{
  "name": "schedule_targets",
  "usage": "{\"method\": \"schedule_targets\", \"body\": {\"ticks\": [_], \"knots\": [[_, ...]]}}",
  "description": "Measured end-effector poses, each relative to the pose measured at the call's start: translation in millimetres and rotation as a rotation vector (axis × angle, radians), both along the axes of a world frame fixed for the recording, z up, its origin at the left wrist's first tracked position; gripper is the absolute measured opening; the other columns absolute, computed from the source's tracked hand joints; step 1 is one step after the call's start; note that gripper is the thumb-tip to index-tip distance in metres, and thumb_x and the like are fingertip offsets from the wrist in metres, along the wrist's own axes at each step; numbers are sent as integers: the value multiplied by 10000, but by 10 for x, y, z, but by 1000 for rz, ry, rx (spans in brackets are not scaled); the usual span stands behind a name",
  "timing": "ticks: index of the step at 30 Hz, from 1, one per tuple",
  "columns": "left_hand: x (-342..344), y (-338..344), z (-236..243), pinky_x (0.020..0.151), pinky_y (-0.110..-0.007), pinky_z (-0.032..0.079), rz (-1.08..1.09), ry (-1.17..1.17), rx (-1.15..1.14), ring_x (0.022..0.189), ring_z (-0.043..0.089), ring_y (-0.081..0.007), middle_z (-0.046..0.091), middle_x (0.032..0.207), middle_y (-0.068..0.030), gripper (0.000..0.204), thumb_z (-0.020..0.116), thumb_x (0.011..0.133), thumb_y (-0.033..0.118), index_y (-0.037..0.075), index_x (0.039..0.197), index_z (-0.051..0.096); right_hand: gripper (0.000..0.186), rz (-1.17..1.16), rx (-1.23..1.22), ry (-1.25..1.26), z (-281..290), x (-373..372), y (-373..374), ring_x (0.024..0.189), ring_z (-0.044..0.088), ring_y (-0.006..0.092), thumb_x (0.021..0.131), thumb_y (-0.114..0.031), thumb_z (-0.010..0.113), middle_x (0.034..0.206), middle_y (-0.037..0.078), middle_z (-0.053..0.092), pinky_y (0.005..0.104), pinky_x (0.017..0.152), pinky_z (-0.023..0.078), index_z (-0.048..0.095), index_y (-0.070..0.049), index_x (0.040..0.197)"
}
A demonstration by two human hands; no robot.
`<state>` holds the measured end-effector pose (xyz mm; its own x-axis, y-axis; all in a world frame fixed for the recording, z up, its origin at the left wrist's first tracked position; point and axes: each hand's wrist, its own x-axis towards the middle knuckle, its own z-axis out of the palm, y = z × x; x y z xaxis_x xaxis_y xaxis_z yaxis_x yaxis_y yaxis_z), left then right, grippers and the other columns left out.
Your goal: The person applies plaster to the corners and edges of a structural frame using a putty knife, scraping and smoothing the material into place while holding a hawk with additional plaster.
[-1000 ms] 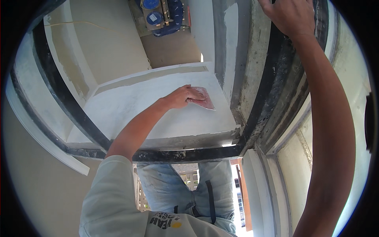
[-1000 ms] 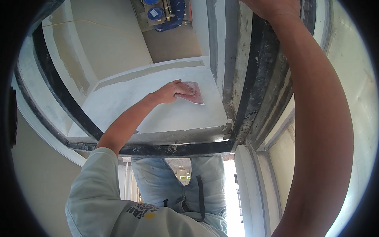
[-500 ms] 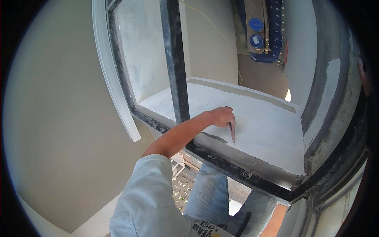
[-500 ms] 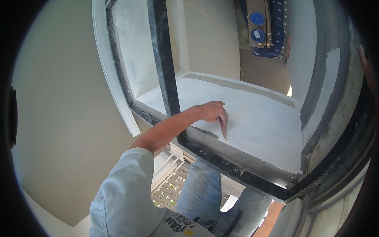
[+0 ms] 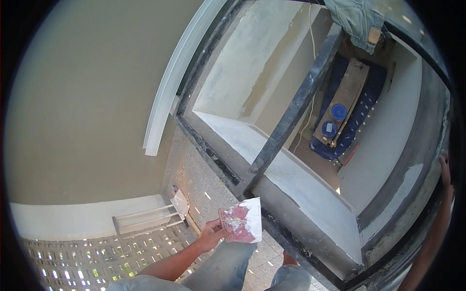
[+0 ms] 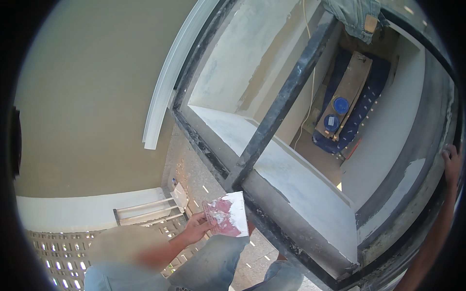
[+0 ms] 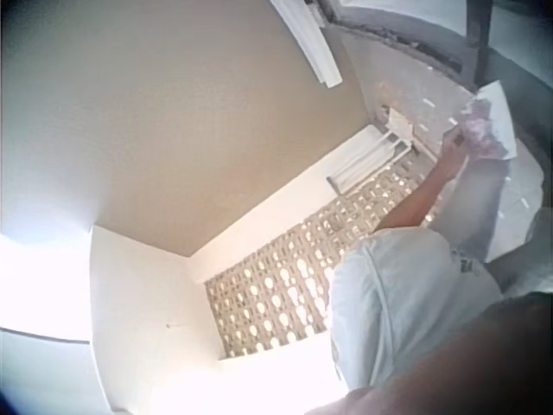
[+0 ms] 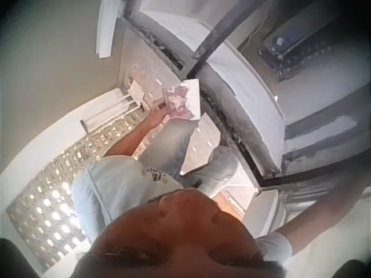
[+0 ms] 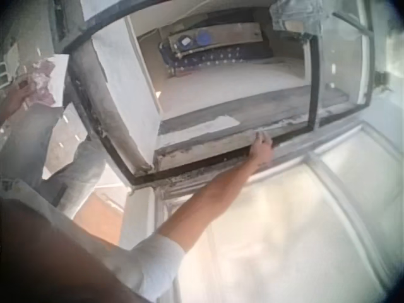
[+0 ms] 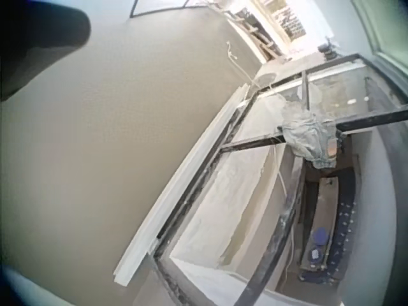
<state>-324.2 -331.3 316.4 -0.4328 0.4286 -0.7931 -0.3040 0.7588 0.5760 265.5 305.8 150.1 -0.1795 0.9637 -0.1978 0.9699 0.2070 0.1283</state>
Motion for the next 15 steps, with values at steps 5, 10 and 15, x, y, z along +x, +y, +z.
{"method": "schedule_targets", "body": {"ticks": [5, 10, 15], "knots": [[-128, -914, -19, 956, -331, 541, 455, -46, 141, 1063, 668, -157, 685, 1214, -91, 334, 613, 1038, 113, -35, 1336, 582, 479, 158, 13, 153, -149, -1227, -1094, 1476, 382, 367, 918, -212, 727, 1512, 170, 500, 519, 1184, 328, 571, -41, 1337], [-60, -1488, 286, 951, -352, 559, 740, -198, 154, 1059, 685, -190, 690, 1189, -105, 294, 589, 1014, 47, -46, 1292, 595, 310, 152, -410, 973, 57, -3313, -3314, 1127, 655, 348, 899, -61, 707, 1206, 183, 680, 380, 1003, 489, 649, -5, 1199], [84, -1767, 105, 960, -399, 569, 896, -370, 235, 1072, 698, -235, 690, 1200, -125, 293, 565, 992, -3, -43, 1282, 586, 213, 147, -706, 1107, 525, -4393, -4924, 983, 719, 271, 919, -86, 698, 1023, 180, 736, 377, 875, 545, 707, -7, 1117]]}}
